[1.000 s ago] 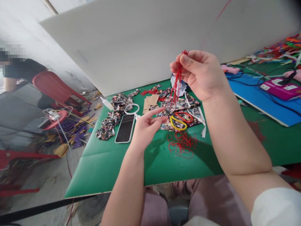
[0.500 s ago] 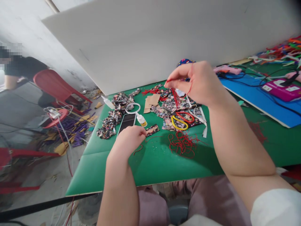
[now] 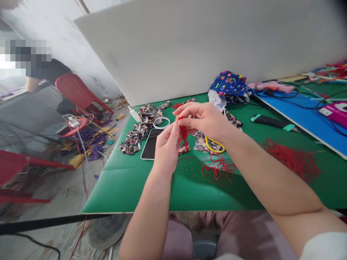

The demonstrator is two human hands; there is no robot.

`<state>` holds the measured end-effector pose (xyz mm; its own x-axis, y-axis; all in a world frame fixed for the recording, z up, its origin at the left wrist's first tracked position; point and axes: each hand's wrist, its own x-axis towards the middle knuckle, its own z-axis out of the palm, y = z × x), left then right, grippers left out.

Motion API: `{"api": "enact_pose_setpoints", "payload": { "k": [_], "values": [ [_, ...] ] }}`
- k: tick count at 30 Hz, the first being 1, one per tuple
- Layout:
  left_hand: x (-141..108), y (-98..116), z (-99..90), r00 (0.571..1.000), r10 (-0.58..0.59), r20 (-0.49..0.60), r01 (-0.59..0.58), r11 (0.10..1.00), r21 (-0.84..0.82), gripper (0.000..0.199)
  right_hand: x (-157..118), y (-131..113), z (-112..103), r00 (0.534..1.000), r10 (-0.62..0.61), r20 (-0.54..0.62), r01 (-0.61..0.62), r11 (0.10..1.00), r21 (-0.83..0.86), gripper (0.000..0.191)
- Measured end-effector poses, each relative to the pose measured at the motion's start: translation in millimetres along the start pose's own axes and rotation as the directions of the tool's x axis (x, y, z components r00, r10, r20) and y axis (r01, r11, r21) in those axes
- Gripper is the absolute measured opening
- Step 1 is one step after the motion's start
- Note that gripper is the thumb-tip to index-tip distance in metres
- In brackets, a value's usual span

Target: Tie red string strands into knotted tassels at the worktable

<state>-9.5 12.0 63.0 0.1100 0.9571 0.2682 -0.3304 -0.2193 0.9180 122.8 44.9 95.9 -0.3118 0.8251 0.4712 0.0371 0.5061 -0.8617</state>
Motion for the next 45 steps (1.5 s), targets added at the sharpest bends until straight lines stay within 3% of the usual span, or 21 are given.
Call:
{"api": "enact_pose_setpoints", "payload": {
  "k": [4,12,23,32,38,45],
  "values": [
    [-0.4,1.8,-1.1,0.997,-0.073,-0.026,0.07,0.991,-0.114,0.021,-0.4,1.1,3.9,1.0,0.022,0.012,-0.023,0.993,0.112,0.007],
    [-0.1,4.2,-1.2,0.985,-0.033,-0.171,0.015,0.995,-0.103,0.02,-1.4,-2.5,8.8,0.99,0.13,0.053,-0.141,0.923,0.358,0.012],
    [-1.2,5.7,-4.5,0.972,0.038,-0.23,-0.055,0.996,-0.069,0.016,-1.3,-1.4,6.1,0.974,0.141,0.178,-0.2,0.904,0.379,0.015],
    [-2.5,5.3,-7.0,0.968,0.132,-0.215,-0.104,0.985,0.136,0.013,-1.7,2.0,10.5,0.987,0.139,0.084,-0.162,0.889,0.429,0.012],
    [-0.4,4.4,-8.8,0.991,-0.024,-0.129,0.047,0.983,0.176,0.013,0.6,6.3,9.2,0.976,0.218,0.031,-0.212,0.894,0.395,0.021],
    [1.4,-10.2,-4.1,0.96,-0.261,-0.098,0.269,0.96,0.08,0.015,6.6,20.7,-2.0,0.973,0.203,-0.113,-0.15,0.922,0.358,0.019]
  ]
}}
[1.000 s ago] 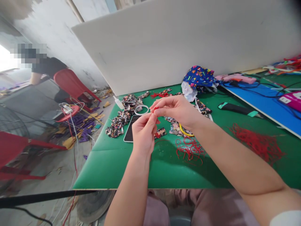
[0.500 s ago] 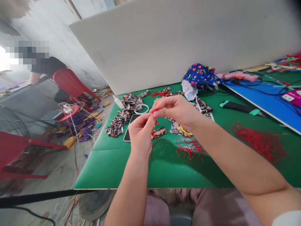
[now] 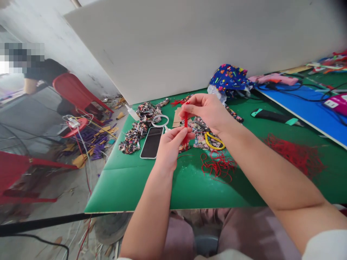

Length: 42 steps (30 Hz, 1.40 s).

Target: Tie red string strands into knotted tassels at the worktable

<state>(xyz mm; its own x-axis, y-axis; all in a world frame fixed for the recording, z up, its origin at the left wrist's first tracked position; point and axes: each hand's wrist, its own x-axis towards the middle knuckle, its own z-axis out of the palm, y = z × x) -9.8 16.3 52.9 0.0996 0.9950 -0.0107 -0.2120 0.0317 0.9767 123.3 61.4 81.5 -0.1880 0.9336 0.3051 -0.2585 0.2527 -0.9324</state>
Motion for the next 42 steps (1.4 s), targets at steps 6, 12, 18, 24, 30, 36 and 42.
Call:
{"api": "enact_pose_setpoints", "payload": {
  "k": [6,12,18,24,30,36,42],
  "values": [
    [2.2,-10.6,2.3,0.99,-0.126,0.066,0.131,0.987,-0.09,0.016,9.1,6.3,-11.6,0.995,-0.002,-0.097,0.001,1.0,-0.008,0.022],
    [6.5,-12.6,-4.3,0.987,-0.118,0.111,0.097,0.979,0.181,0.022,9.6,3.8,-17.7,0.998,-0.022,-0.055,0.016,0.994,-0.11,0.019],
    [7.7,-7.0,-6.3,0.95,0.311,0.026,-0.311,0.935,0.167,0.033,2.4,-0.8,-9.8,0.992,0.028,0.124,-0.006,0.985,-0.172,0.014],
    [2.1,-6.6,0.8,0.951,0.304,-0.049,-0.306,0.951,-0.043,0.026,-6.7,-6.0,6.5,0.991,0.004,0.134,0.016,0.989,-0.147,0.014],
    [0.1,-3.4,2.0,0.937,0.321,-0.133,-0.331,0.942,-0.055,0.013,-7.7,-6.2,8.6,0.987,0.036,0.156,-0.023,0.996,-0.085,0.02],
    [-3.9,2.3,2.1,0.935,0.295,-0.196,-0.294,0.955,0.037,0.017,-6.7,-15.9,-2.3,0.998,-0.035,0.047,0.039,0.995,-0.096,0.023],
    [-5.2,3.6,1.1,0.932,0.308,-0.193,-0.293,0.95,0.106,0.018,-8.5,-18.9,-0.7,0.993,-0.034,0.116,0.056,0.979,-0.196,0.025]
  ]
}}
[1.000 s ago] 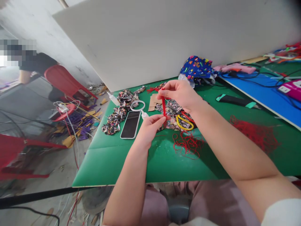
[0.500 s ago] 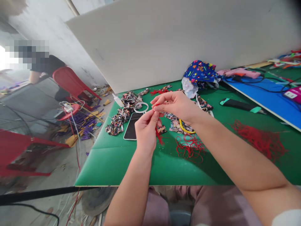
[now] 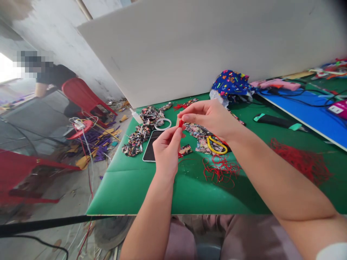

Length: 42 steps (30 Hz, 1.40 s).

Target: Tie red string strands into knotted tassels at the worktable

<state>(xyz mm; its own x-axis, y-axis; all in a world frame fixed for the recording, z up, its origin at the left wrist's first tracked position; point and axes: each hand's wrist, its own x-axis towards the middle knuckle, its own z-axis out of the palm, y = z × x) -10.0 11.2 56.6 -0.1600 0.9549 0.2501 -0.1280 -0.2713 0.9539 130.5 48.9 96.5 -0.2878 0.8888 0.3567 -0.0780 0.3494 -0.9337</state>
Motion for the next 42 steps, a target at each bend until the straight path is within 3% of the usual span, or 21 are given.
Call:
{"api": "enact_pose_setpoints", "payload": {
  "k": [8,15,22,28,36,42],
  "values": [
    [0.6,-0.9,1.1,0.999,-0.036,0.026,0.036,0.999,-0.027,0.016,1.3,4.5,4.7,0.997,-0.06,-0.05,0.054,0.991,-0.122,0.023],
    [1.2,1.0,1.4,0.996,-0.083,0.026,0.085,0.991,-0.103,0.017,0.6,-0.2,3.2,0.996,-0.061,-0.068,0.053,0.993,-0.105,0.031],
    [1.8,2.0,1.6,0.994,-0.105,0.024,0.108,0.983,-0.147,0.016,-0.1,1.4,1.4,1.0,-0.027,-0.005,0.026,0.992,-0.125,0.032],
    [1.6,2.6,1.8,0.993,-0.112,0.018,0.114,0.986,-0.123,0.017,1.9,2.1,1.5,0.997,-0.028,-0.077,0.018,0.992,-0.128,0.03],
    [1.2,0.0,-0.4,0.998,-0.066,0.024,0.067,0.997,-0.041,0.017,-0.2,2.3,3.4,0.998,-0.033,0.057,0.039,0.991,-0.126,0.032],
    [0.4,-0.5,0.5,0.998,-0.051,0.025,0.052,0.998,-0.021,0.017,0.8,3.9,5.0,0.999,-0.037,0.001,0.037,0.991,-0.129,0.028]
  ]
}}
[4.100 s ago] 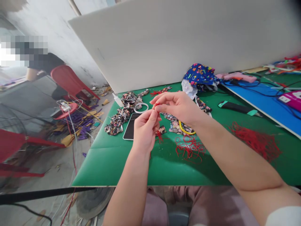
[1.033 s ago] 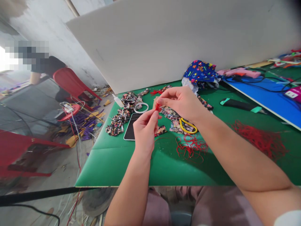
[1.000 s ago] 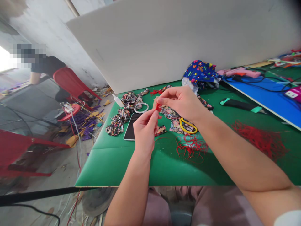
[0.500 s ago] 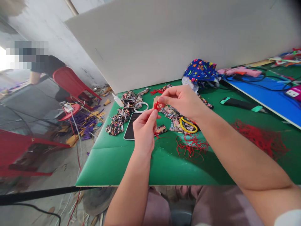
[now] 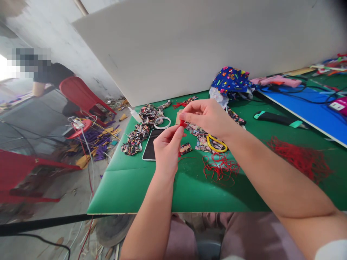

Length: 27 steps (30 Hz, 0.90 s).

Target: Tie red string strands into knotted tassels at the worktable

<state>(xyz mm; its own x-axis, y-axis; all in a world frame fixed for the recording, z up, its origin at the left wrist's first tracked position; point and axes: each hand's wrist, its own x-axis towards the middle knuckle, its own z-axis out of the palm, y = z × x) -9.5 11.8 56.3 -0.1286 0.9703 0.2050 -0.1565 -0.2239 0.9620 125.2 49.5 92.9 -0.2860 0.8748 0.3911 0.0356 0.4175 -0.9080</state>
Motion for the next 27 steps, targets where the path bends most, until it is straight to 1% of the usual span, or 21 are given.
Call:
{"api": "enact_pose_setpoints", "payload": {
  "k": [5,8,11,15,19,22,25,26,27],
  "values": [
    [-0.4,0.5,-1.0,1.0,-0.008,0.005,0.008,1.0,-0.02,0.016,0.3,-4.3,-2.7,0.999,0.009,-0.033,-0.007,0.999,0.048,0.031],
    [0.2,-0.1,-1.1,1.0,-0.005,0.006,0.005,1.0,-0.017,0.018,-0.6,-5.1,-2.8,1.0,0.022,-0.011,-0.021,0.999,0.036,0.029],
    [0.6,-0.9,-0.6,1.0,-0.006,0.006,0.006,1.0,-0.023,0.019,-1.2,-3.3,-1.4,1.0,0.025,0.007,-0.025,1.0,0.008,0.024],
    [0.5,-1.2,-0.4,1.0,-0.017,0.015,0.017,1.0,-0.025,0.018,-0.1,1.7,0.1,0.999,0.004,-0.051,-0.004,1.0,0.013,0.018],
    [0.4,-0.6,-0.6,1.0,-0.027,0.016,0.027,0.999,-0.036,0.017,2.2,4.5,0.2,0.997,-0.021,-0.069,0.023,0.999,0.04,0.018],
    [0.8,0.9,-0.2,0.999,-0.047,0.018,0.048,0.996,-0.081,0.017,3.7,4.2,-2.5,0.997,-0.023,-0.079,0.028,0.997,0.065,0.023],
    [2.2,3.7,-0.3,0.997,-0.076,-0.001,0.075,0.983,-0.166,0.017,4.4,4.8,-8.2,0.994,-0.001,-0.108,0.009,0.998,0.069,0.034],
    [2.9,4.6,-0.6,0.997,-0.082,-0.013,0.078,0.977,-0.201,0.016,4.4,5.8,-9.9,0.996,0.017,-0.086,-0.012,0.998,0.063,0.035],
    [3.6,5.3,-1.0,0.996,-0.085,-0.026,0.076,0.969,-0.236,0.016,4.3,7.1,-10.9,0.998,0.046,-0.029,-0.045,0.998,0.052,0.034]
  ]
}}
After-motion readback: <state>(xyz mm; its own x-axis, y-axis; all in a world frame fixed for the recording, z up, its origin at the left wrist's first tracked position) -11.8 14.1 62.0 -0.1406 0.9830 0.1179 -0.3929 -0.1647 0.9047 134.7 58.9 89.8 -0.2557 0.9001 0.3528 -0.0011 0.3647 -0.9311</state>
